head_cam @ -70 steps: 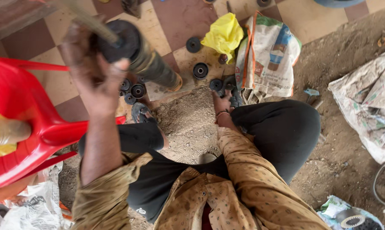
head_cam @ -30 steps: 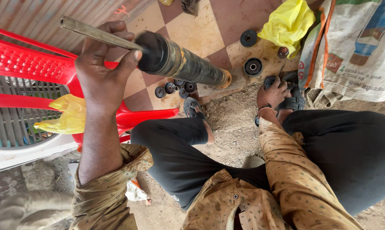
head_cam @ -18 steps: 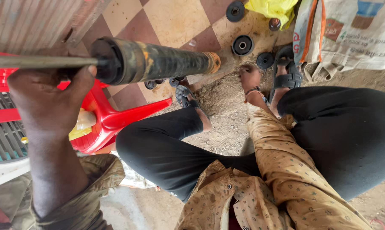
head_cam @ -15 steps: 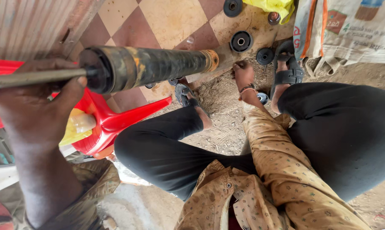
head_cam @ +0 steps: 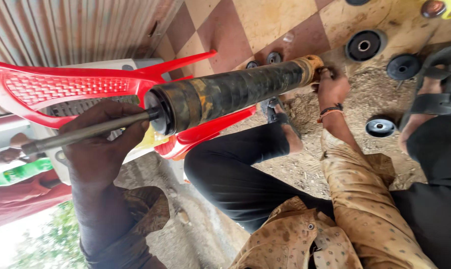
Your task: The person sits on the floor and repeatedly presses small black circular parts onto a cylindrical metal rod using a wooden block and a metal rod as a press. They handle the parts one at a time, aligning and seating them onto the rod.
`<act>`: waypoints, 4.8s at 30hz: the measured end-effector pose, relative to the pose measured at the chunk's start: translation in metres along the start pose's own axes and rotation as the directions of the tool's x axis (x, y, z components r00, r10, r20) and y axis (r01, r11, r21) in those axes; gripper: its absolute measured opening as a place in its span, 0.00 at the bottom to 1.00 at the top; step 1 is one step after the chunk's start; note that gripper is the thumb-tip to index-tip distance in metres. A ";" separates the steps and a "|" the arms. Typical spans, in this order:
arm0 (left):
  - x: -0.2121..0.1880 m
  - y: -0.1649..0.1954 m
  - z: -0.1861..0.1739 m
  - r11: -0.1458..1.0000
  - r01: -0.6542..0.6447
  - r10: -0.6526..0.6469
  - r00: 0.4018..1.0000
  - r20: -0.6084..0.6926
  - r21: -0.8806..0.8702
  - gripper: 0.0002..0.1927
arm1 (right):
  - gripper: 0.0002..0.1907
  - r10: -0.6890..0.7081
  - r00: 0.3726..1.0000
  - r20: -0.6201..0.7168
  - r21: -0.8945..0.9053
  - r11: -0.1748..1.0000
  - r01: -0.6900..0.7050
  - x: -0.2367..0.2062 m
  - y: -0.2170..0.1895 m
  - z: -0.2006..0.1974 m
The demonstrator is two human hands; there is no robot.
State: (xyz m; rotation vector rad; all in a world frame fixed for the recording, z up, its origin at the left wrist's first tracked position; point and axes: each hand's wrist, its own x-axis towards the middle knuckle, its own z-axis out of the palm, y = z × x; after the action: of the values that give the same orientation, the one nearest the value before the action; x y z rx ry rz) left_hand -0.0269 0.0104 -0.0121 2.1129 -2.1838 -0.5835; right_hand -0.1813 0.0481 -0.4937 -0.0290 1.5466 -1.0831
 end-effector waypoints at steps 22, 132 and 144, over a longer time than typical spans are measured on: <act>-0.005 0.010 0.007 0.984 0.131 -0.126 0.991 -0.052 0.117 0.12 | 0.23 0.037 0.999 -0.037 -0.083 0.996 -0.040 0.029 0.040 -0.002; -0.044 -0.019 -0.079 0.678 -0.641 0.531 0.766 -0.364 -0.360 0.12 | 0.33 -0.541 -0.052 0.840 -0.046 -0.166 0.985 -0.299 -0.252 0.020; -0.063 0.004 -0.068 0.702 -0.712 0.633 0.616 -0.469 0.012 0.14 | 0.36 -0.608 -0.117 0.785 0.050 -0.126 0.991 -0.292 -0.255 0.022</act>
State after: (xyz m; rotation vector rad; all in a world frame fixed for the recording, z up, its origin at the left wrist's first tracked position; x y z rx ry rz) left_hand -0.0065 0.0553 0.0664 1.0185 -2.2864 -0.1799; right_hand -0.2079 0.0537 -0.1065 -2.1649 0.9559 -1.2701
